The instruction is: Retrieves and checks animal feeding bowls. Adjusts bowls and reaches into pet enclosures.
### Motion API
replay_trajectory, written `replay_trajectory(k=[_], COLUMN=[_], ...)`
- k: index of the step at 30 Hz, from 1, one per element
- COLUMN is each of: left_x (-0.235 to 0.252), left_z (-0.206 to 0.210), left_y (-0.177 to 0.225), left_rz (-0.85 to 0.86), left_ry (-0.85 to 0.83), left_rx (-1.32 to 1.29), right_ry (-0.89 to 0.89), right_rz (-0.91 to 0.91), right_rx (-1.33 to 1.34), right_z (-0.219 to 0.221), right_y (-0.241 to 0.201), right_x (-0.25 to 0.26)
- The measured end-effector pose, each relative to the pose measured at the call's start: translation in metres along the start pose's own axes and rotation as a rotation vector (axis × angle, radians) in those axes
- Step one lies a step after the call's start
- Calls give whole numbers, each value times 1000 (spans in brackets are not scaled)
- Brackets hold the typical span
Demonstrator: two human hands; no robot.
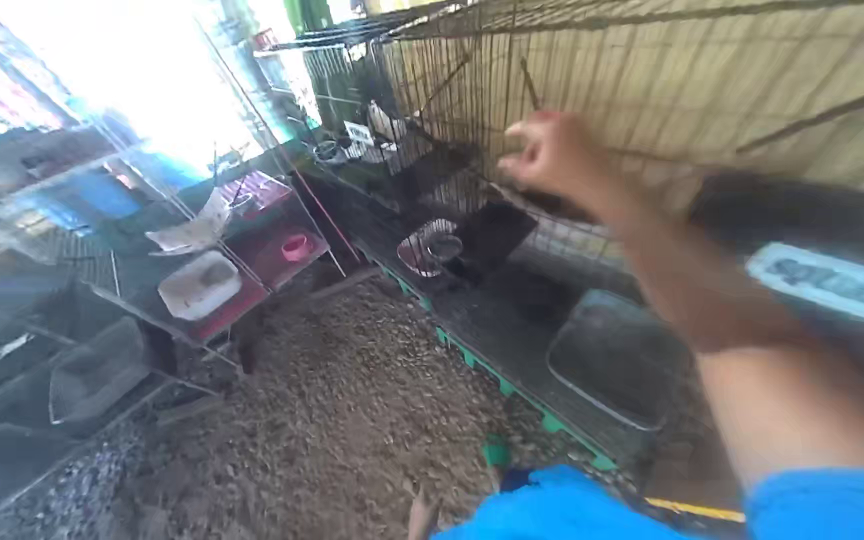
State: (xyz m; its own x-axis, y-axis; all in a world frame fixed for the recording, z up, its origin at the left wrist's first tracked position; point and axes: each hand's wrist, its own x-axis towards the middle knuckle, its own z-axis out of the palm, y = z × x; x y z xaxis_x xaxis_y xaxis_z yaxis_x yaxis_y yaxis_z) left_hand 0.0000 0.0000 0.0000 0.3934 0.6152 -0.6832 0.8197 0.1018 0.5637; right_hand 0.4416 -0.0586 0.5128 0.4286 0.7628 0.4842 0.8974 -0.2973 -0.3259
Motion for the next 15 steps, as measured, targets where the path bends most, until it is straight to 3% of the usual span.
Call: replay_trajectory(k=[3, 6, 10, 15], left_x=[34, 72, 123, 196], left_z=[-56, -108, -163, -245], left_y=[57, 78, 90, 164], left_rz=[35, 45, -51, 78], left_ry=[-56, -4, 9, -116], left_rx=[-39, -123, -257, -182], right_ry=[-176, -297, -446, -501], right_rz=[181, 321, 386, 321], right_rx=[-62, -104, -264, -428], right_z=[96, 147, 159, 163], right_y=[33, 49, 28, 25], right_x=[86, 137, 154, 166])
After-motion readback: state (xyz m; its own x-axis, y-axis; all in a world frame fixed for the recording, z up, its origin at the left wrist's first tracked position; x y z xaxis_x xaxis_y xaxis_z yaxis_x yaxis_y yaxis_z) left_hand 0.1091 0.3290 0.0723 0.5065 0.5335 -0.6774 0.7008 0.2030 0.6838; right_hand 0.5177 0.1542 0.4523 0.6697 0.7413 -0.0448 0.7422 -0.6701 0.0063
